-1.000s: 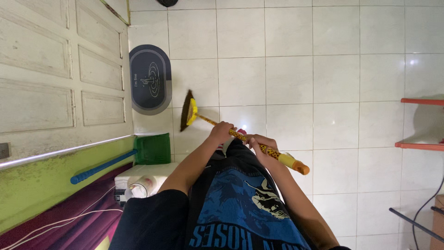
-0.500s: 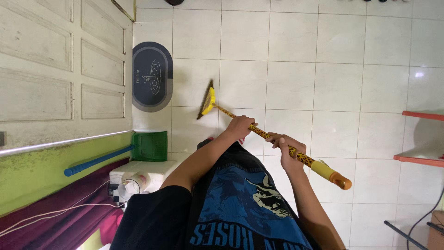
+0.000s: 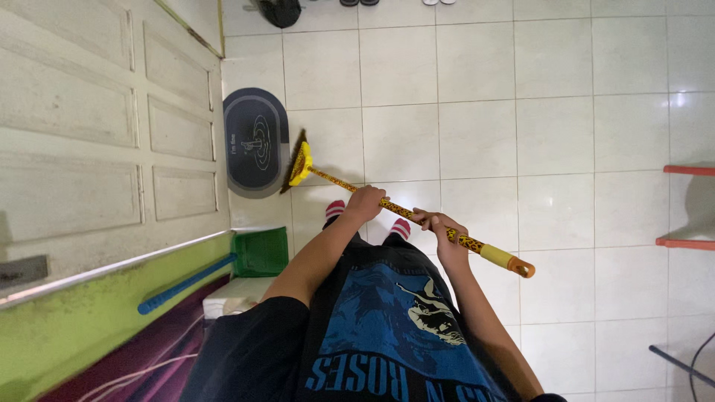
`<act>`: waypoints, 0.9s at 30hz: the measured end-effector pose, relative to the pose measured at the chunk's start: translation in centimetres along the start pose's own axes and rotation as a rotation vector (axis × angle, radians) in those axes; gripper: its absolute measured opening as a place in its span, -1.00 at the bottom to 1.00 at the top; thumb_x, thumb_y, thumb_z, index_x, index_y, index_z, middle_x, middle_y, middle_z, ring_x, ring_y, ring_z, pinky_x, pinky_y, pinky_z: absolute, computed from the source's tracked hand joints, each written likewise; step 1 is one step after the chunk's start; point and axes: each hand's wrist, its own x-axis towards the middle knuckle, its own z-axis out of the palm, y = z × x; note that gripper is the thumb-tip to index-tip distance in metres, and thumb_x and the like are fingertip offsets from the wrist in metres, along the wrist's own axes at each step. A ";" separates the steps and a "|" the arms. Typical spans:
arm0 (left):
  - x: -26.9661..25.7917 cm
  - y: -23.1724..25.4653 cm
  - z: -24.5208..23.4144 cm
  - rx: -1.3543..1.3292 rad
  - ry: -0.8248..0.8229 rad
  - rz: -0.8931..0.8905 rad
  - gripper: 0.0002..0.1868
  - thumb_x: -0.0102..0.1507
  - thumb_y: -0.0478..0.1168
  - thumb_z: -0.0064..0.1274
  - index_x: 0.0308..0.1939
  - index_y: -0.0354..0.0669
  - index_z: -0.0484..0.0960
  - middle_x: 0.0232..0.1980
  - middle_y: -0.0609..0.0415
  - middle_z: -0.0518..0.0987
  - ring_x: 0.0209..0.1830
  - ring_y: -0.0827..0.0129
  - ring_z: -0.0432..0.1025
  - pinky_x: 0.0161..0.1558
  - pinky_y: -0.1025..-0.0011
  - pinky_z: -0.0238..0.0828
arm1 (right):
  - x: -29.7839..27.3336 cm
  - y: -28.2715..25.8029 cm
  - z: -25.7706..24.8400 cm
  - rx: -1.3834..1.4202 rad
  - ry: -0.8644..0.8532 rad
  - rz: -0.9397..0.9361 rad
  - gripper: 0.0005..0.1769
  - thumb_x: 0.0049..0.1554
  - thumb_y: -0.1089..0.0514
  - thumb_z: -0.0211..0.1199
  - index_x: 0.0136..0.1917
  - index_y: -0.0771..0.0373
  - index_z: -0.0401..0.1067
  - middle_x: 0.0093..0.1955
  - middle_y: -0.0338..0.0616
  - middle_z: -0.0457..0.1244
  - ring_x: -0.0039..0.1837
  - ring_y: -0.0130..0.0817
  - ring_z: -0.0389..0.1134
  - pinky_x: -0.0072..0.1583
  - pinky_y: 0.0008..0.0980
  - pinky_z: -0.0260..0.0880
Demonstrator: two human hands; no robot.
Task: The person sweeps a tiled floor using a broom, moving the broom head across the surface while maneuvering around various shoes and a floor mat.
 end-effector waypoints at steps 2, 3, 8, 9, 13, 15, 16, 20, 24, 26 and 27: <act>0.1 -1.6 -1.0 0.002 -0.039 -0.024 -0.78 0.31 -0.07 0.07 -0.25 -0.14 0.66 -0.23 -0.10 0.64 -0.07 -0.01 0.51 -0.01 0.04 0.44 | 0.7 0.0 1.6 0.024 0.004 -0.008 -0.58 0.37 0.12 -0.03 -0.21 0.42 0.41 0.03 0.08 0.43 0.36 -0.03 0.40 0.38 -0.13 0.39; -0.1 -2.6 -1.5 0.000 -0.075 -0.067 -0.76 0.33 -0.05 0.06 -0.24 -0.12 0.67 -0.22 -0.11 0.63 -0.08 -0.01 0.52 0.00 0.04 0.45 | 0.9 0.0 2.7 0.049 -0.010 -0.008 -0.59 0.38 0.12 -0.02 -0.22 0.41 0.37 0.05 0.08 0.43 0.37 -0.03 0.40 0.40 -0.14 0.38; 0.1 -7.5 -3.0 0.011 -0.122 -0.052 -0.79 0.28 -0.08 0.06 -0.21 -0.11 0.67 -0.20 -0.09 0.64 -0.07 -0.02 0.53 0.00 0.06 0.47 | 2.5 1.0 7.3 0.064 0.022 0.017 -0.60 0.37 0.11 -0.02 -0.20 0.38 0.44 0.06 0.07 0.42 0.37 -0.06 0.38 0.41 -0.16 0.35; -0.1 -8.2 -3.1 0.013 -0.140 -0.068 -0.73 0.36 -0.03 0.03 -0.21 -0.13 0.67 -0.20 -0.11 0.64 -0.05 -0.03 0.52 0.01 0.05 0.46 | 2.6 1.3 8.2 0.055 0.011 -0.003 -0.58 0.37 0.11 -0.02 -0.23 0.38 0.42 0.06 0.06 0.43 0.38 -0.06 0.38 0.41 -0.16 0.33; 0.4 -10.7 -4.1 0.081 -0.233 -0.072 -0.79 0.29 -0.08 0.06 -0.17 -0.12 0.65 -0.15 -0.10 0.62 -0.03 0.01 0.51 0.02 0.07 0.46 | 3.4 2.4 11.0 -0.075 0.056 0.090 -0.57 0.36 0.07 -0.01 -0.25 0.34 0.42 0.04 0.00 0.45 0.37 -0.15 0.40 0.32 -0.20 0.43; 0.4 -11.1 -4.5 0.032 -0.258 -0.077 -0.79 0.33 -0.07 0.06 -0.16 -0.10 0.66 -0.10 -0.09 0.63 0.01 -0.01 0.51 0.05 0.08 0.46 | 3.3 2.3 11.6 0.016 0.075 -0.007 -0.55 0.39 0.05 0.02 -0.24 0.36 0.39 0.06 0.01 0.46 0.37 -0.16 0.41 0.34 -0.30 0.39; 0.4 -11.2 -4.7 0.037 -0.269 -0.067 -0.79 0.33 -0.07 0.06 -0.16 -0.10 0.66 -0.10 -0.09 0.63 0.01 -0.01 0.51 0.05 0.08 0.46 | 3.2 2.1 11.9 0.019 0.089 -0.003 -0.55 0.39 0.05 0.02 -0.24 0.36 0.39 0.06 0.01 0.46 0.37 -0.16 0.41 0.34 -0.30 0.39; 1.0 -11.6 -4.3 0.030 -0.263 0.029 -0.83 0.23 -0.16 0.09 -0.15 -0.06 0.66 -0.10 -0.05 0.64 0.01 0.02 0.51 0.04 0.09 0.47 | 3.2 1.7 12.5 -0.086 0.180 0.172 -0.57 0.33 -0.02 0.03 -0.19 0.31 0.48 0.07 -0.10 0.46 0.20 -0.24 0.40 -0.01 -0.41 0.35; 0.6 -11.5 -3.3 0.032 -0.299 0.018 -0.84 0.25 -0.17 0.07 -0.13 -0.05 0.67 -0.10 -0.05 0.65 0.02 0.02 0.52 0.08 0.09 0.47 | 2.2 2.2 12.5 -0.058 0.191 0.177 -0.61 0.32 0.01 0.02 -0.14 0.29 0.51 0.03 -0.08 0.44 0.22 -0.21 0.39 0.00 -0.41 0.37; 0.6 -11.4 -3.1 0.045 -0.305 0.033 -0.84 0.27 -0.15 0.06 -0.13 -0.06 0.66 -0.11 -0.06 0.65 0.03 0.02 0.51 0.08 0.07 0.45 | 1.8 2.4 12.5 -0.006 0.175 0.091 -0.61 0.35 0.03 0.01 -0.18 0.31 0.44 0.02 -0.06 0.43 0.30 -0.18 0.39 0.15 -0.39 0.38; 0.3 -11.3 -2.7 0.052 -0.318 0.037 -0.84 0.30 -0.13 0.05 -0.13 -0.06 0.65 -0.12 -0.07 0.65 0.04 0.01 0.50 0.08 0.06 0.44 | 1.4 2.5 12.4 0.046 0.152 0.016 -0.58 0.39 0.05 0.00 -0.22 0.34 0.36 0.01 -0.04 0.42 0.38 -0.15 0.39 0.31 -0.38 0.39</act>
